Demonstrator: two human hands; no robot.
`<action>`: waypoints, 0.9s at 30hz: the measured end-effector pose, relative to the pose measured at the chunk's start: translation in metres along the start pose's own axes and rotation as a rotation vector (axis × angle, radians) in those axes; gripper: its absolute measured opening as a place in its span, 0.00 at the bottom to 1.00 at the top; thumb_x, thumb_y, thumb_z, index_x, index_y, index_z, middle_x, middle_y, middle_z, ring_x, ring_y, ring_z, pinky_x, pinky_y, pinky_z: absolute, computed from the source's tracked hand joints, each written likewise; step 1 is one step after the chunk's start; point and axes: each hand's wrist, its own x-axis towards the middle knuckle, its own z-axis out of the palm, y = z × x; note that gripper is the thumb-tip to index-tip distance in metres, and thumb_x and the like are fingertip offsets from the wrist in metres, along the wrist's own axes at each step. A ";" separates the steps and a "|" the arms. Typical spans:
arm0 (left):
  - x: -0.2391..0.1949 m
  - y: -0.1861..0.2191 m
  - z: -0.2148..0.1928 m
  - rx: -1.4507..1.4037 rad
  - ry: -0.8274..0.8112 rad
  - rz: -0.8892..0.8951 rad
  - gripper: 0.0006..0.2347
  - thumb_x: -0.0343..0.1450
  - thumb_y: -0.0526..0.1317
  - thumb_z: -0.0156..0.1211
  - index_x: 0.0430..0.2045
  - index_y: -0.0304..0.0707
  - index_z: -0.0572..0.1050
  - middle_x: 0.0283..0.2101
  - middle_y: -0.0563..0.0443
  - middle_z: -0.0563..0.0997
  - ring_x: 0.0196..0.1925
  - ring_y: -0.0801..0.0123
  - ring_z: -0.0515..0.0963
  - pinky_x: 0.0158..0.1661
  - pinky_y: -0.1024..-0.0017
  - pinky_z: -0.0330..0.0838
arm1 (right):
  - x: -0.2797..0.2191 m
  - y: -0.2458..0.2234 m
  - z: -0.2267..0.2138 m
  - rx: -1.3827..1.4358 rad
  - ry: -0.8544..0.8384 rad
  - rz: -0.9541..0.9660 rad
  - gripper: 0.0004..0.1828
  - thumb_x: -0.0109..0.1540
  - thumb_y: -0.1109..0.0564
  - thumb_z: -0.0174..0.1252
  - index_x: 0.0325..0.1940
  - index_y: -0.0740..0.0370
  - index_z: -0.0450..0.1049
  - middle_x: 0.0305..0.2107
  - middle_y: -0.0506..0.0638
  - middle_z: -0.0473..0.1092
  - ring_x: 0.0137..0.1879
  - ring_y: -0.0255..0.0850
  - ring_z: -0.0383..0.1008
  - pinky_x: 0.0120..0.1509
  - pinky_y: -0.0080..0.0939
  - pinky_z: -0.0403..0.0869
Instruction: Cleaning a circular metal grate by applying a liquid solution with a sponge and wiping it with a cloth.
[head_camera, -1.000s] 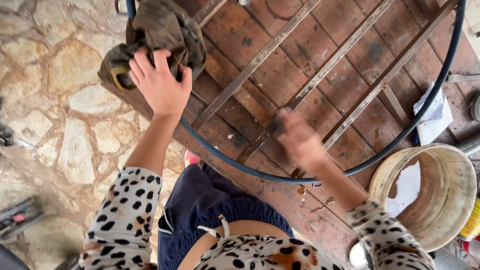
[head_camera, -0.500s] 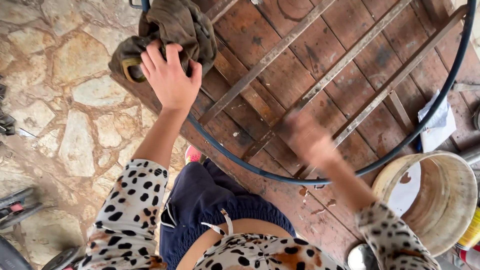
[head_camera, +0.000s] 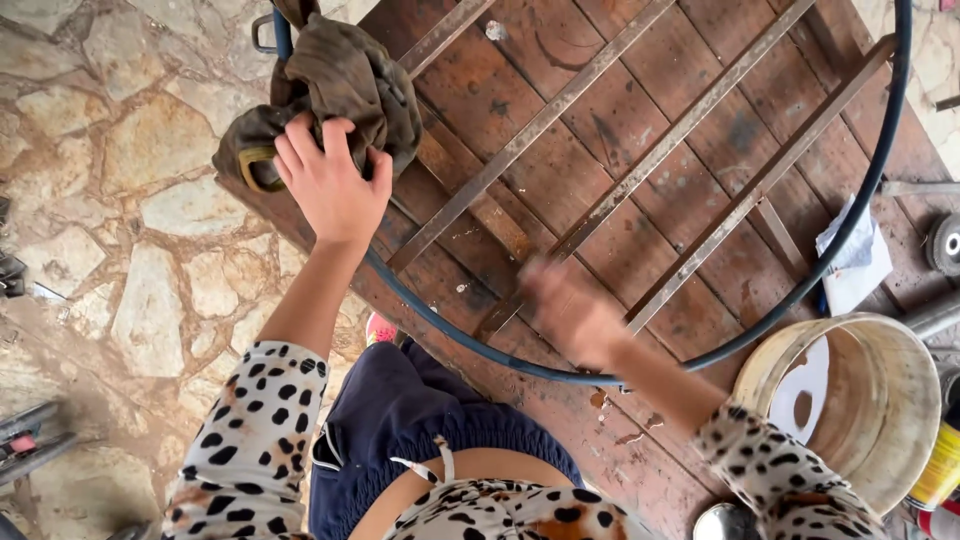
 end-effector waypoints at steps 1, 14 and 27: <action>0.000 -0.001 0.000 0.001 0.001 0.000 0.17 0.58 0.42 0.63 0.38 0.45 0.68 0.48 0.42 0.68 0.42 0.53 0.66 0.49 0.56 0.63 | -0.015 0.041 0.004 0.001 0.000 -0.001 0.23 0.67 0.58 0.49 0.63 0.77 0.71 0.61 0.60 0.71 0.68 0.54 0.69 0.81 0.46 0.59; -0.003 -0.005 0.004 0.013 -0.016 0.024 0.18 0.57 0.42 0.63 0.39 0.45 0.69 0.48 0.42 0.68 0.42 0.52 0.67 0.47 0.56 0.63 | 0.013 0.160 -0.061 -0.609 0.238 -0.383 0.16 0.67 0.64 0.52 0.53 0.81 0.74 0.54 0.68 0.72 0.60 0.59 0.73 0.71 0.56 0.67; -0.009 -0.013 0.013 0.027 -0.024 0.025 0.17 0.58 0.44 0.64 0.38 0.46 0.70 0.49 0.41 0.69 0.44 0.48 0.69 0.48 0.55 0.64 | 0.011 0.075 -0.034 -0.918 0.032 -0.416 0.19 0.69 0.51 0.55 0.57 0.69 0.73 0.54 0.61 0.73 0.64 0.52 0.73 0.69 0.52 0.73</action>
